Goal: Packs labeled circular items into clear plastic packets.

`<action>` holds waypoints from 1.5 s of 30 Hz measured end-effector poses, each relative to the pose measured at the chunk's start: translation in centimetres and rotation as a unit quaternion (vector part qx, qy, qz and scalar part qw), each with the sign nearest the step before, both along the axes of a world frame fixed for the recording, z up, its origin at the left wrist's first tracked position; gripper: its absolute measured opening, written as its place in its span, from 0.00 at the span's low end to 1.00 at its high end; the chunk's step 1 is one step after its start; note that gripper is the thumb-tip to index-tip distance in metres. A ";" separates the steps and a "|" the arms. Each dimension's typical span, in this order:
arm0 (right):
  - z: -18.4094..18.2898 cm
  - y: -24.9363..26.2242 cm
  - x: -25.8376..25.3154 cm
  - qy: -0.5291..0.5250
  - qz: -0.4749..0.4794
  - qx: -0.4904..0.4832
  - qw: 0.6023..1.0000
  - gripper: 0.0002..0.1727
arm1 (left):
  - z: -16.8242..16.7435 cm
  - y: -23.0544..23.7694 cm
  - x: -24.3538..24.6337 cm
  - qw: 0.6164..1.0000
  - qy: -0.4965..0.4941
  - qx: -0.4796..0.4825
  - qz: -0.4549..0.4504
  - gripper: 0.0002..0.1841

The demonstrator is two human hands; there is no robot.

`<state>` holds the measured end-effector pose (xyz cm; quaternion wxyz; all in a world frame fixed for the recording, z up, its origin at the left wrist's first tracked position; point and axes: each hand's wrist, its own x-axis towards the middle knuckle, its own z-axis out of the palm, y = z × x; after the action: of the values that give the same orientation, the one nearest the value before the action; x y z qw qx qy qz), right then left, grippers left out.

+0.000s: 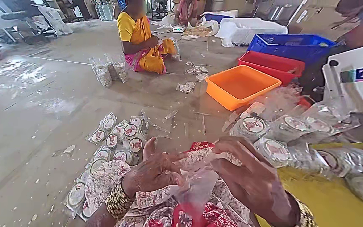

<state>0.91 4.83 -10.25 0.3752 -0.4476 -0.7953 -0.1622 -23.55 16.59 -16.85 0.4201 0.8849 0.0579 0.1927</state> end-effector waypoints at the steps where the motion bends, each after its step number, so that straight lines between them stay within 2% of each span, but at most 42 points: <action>1: 0.3 -0.3 -0.1 -0.015 0.004 0.018 1.000 0.09 | -0.7 -0.1 0.1 1.000 0.009 -0.006 0.016 0.39; 3: 0.4 -0.5 -0.2 -0.037 0.016 0.029 0.999 0.08 | -1.6 -0.2 0.0 0.992 0.039 0.005 0.121 0.37; 6: -0.4 -0.2 -0.2 -0.054 0.014 0.020 0.998 0.09 | -1.0 0.1 -0.4 0.964 0.018 -0.016 0.264 0.33; 8: -1.0 0.2 -0.3 -0.068 0.009 0.007 0.998 0.09 | -0.4 0.7 -1.2 0.946 -0.008 -0.026 0.324 0.35; 10: -1.7 0.9 -0.7 -0.069 0.006 -0.005 0.998 0.09 | -0.1 1.2 -2.1 0.934 -0.035 -0.003 0.356 0.27; 13: -2.8 2.3 -1.4 -0.014 0.017 -0.026 0.999 0.10 | -0.2 1.7 -2.9 0.891 -0.073 0.044 0.445 0.20; 16: -4.7 4.1 -1.7 0.095 0.017 -0.071 0.993 0.23 | -1.3 3.0 -5.7 0.849 -0.100 0.045 0.518 0.21; 18: -7.1 5.8 -1.5 0.135 -0.008 -0.123 0.983 0.31 | -2.4 3.9 -7.9 0.809 -0.119 -0.014 0.575 0.23; 20: -10.3 7.8 -1.0 0.133 -0.035 -0.225 0.965 0.31 | -4.0 4.6 -10.1 0.763 -0.174 -0.086 0.617 0.21; 23: -14.3 10.6 -1.4 0.117 -0.019 -0.427 0.897 0.31 | -7.4 4.9 -12.6 0.658 -0.280 -0.094 0.693 0.19; 25: -15.8 12.3 -3.0 0.091 -0.007 -0.523 0.847 0.30 | -9.8 4.1 -13.9 0.590 -0.329 -0.091 0.731 0.26; 28: -17.6 15.2 -6.6 0.025 0.011 -0.584 0.811 0.29 | -13.9 2.3 -15.1 0.498 -0.303 -0.108 0.805 0.32; 31: -19.3 18.8 -11.0 -0.043 0.049 -0.585 0.808 0.29 | -18.1 0.6 -16.0 0.448 -0.254 -0.149 0.844 0.34; 33: -20.4 21.7 -14.2 -0.093 0.060 -0.578 0.808 0.32 | -18.9 0.9 -16.4 0.414 -0.277 -0.166 0.851 0.33; 35: -21.7 24.6 -17.4 -0.163 0.059 -0.574 0.800 0.34 | -19.2 1.5 -16.6 0.401 -0.298 -0.174 0.849 0.34; 38: -25.1 28.5 -20.8 -0.241 0.063 -0.552 0.795 0.38 | -19.4 2.6 -16.8 0.405 -0.308 -0.180 0.842 0.34; 39: -27.8 29.3 -21.2 -0.243 0.063 -0.527 0.812 0.43 | -19.4 2.8 -16.8 0.409 -0.303 -0.181 0.842 0.33; 41: -35.3 30.1 -20.8 -0.240 0.058 -0.452 0.857 0.60 | -19.5 2.9 -16.8 0.420 -0.291 -0.189 0.838 0.33; 42: -36.8 30.0 -20.8 -0.260 0.046 -0.436 0.860 0.66 | -19.6 3.0 -16.9 0.423 -0.284 -0.186 0.840 0.32; 43: -36.5 29.7 -21.1 -0.283 0.033 -0.441 0.851 0.67 | -19.6 3.1 -17.0 0.426 -0.278 -0.183 0.841 0.32; 45: -34.5 29.5 -21.6 -0.235 0.034 -0.447 0.862 0.55 | -19.6 3.4 -17.0 0.425 -0.276 -0.184 0.842 0.32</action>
<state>-20.71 34.31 -44.79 -0.0577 -0.4884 -0.8619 0.1235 -40.59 20.00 -36.49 0.1946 0.1969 0.6895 0.6692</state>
